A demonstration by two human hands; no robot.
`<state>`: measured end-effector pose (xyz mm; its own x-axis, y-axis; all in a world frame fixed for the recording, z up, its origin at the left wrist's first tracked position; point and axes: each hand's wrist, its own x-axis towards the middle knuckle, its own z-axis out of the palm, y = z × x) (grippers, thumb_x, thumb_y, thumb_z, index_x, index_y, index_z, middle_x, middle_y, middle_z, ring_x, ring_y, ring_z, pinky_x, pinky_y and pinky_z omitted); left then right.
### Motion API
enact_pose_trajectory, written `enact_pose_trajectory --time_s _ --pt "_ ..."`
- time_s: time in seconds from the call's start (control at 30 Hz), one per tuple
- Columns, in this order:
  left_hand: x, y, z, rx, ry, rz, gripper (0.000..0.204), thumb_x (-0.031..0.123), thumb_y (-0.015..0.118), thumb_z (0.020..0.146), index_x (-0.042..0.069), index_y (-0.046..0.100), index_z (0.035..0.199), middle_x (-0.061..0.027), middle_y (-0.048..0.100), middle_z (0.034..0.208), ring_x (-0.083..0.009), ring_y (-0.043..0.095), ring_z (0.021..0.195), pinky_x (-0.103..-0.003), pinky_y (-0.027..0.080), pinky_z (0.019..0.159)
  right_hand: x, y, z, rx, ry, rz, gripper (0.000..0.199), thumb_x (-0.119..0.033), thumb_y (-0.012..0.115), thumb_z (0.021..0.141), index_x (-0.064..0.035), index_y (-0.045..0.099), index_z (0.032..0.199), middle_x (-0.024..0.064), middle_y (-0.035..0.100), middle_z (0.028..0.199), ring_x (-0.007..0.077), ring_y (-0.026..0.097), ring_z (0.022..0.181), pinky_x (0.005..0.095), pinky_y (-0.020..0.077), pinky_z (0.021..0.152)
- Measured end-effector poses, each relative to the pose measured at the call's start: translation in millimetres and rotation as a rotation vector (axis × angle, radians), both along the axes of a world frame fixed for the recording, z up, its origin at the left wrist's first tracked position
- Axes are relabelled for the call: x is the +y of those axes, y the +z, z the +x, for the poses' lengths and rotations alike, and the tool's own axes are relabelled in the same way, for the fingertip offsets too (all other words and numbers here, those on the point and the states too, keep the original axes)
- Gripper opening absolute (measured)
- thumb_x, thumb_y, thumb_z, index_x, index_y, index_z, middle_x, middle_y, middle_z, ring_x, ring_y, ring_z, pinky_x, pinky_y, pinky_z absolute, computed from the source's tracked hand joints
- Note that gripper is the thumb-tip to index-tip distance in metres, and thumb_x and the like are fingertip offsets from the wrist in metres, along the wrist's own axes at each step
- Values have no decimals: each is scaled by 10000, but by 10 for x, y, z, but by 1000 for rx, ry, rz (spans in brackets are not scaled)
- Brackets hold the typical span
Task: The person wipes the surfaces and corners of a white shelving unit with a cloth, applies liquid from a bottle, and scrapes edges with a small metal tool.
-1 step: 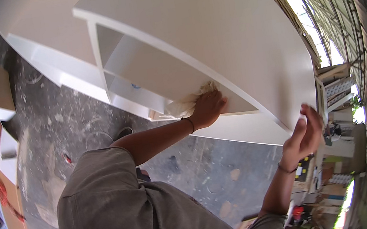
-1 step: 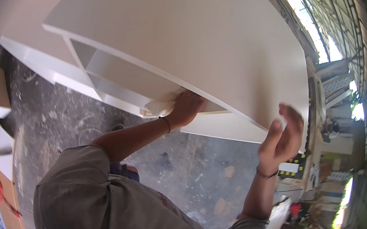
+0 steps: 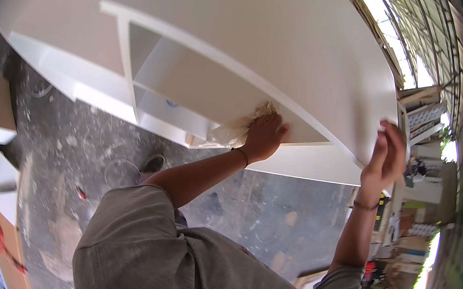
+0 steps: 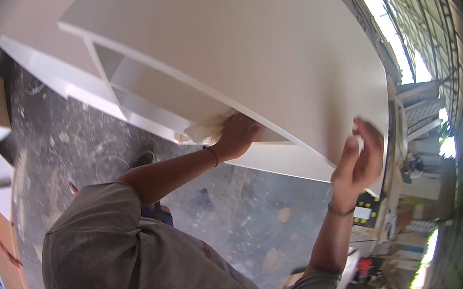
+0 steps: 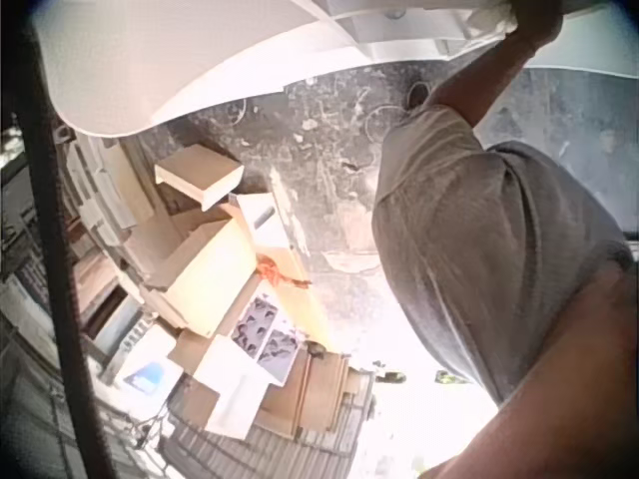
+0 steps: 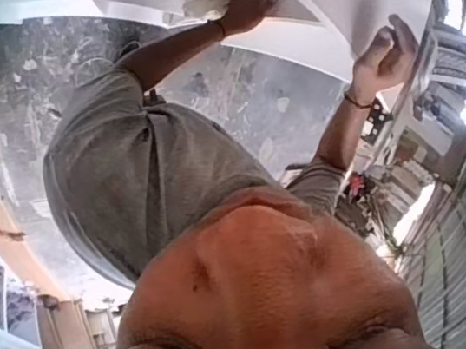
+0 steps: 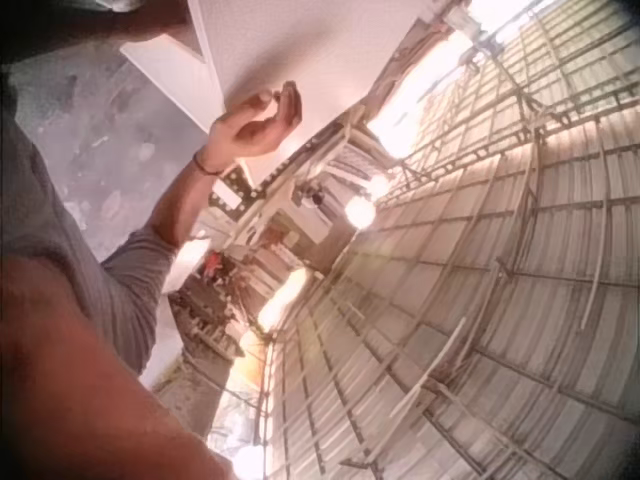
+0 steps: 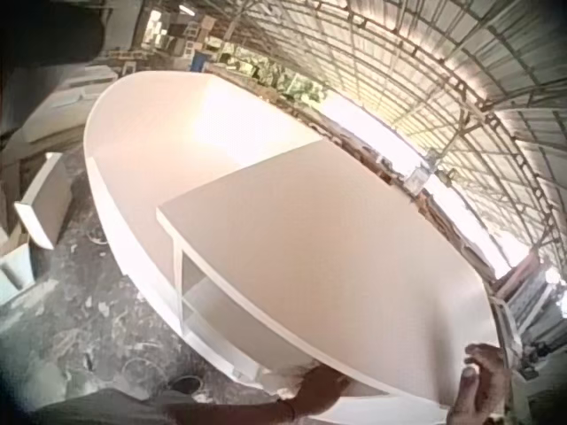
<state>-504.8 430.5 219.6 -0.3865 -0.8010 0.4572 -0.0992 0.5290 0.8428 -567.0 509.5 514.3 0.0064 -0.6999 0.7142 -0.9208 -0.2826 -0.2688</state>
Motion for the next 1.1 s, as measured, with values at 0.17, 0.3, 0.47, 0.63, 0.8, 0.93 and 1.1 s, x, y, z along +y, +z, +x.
enact_pose_trajectory --time_s 0.17,0.3,0.47,0.63,0.8,0.93,1.1 --pt "-129 369 272 63 5 366 364 322 419 947 -7 575 931 -205 586 1016 -374 540 1015 -488 413 897 -1001 67 97 234 149 415 306 -132 543 943 -2 568 1219 153 599 1197 239 574 1074 323 464 853" --pt "-181 535 405 29 58 396 387 186 482 860 -133 479 1079 -324 512 1108 -439 521 1021 -502 415 911 -1386 193 94 491 357 395 301 -123 492 958 3 565 1221 188 585 1222 341 563 1125 394 425 978" --pt "95 609 228 149 260 411 308 178 493 863 -79 495 1034 -270 530 1073 -412 528 989 -493 410 904 -1614 234 -5 549 385 404 319 -166 472 963 -16 575 1224 166 576 1242 304 541 1160 372 425 961" --pt "-192 308 -57 28 192 160 235 191 484 883 -37 541 869 -216 531 996 -377 534 938 -482 413 884 -1672 162 -42 355 465 446 343 -157 456 958 -20 555 1256 120 537 1292 206 536 1112 316 436 874" --pt "-441 420 -218 140 396 201 167 148 509 846 -2 583 851 -217 509 1122 -336 534 1032 -459 399 912 -1649 119 -27 121 457 534 355 -154 462 961 -2 536 1274 88 524 1311 92 551 821 240 441 753" --pt "-387 519 -64 225 458 225 184 96 549 780 15 613 932 -217 468 1280 -331 456 1217 -435 348 997 -1637 81 -35 125 499 429 310 -133 500 949 7 582 1213 105 565 1285 101 572 867 241 445 785" --pt "-398 340 427 -362 592 -74 292 105 573 753 47 579 1039 -136 553 1191 -305 499 1174 -400 337 1005 -1645 86 -54 199 518 382 291 -132 509 949 7 595 1191 113 579 1270 135 592 953 261 451 839"
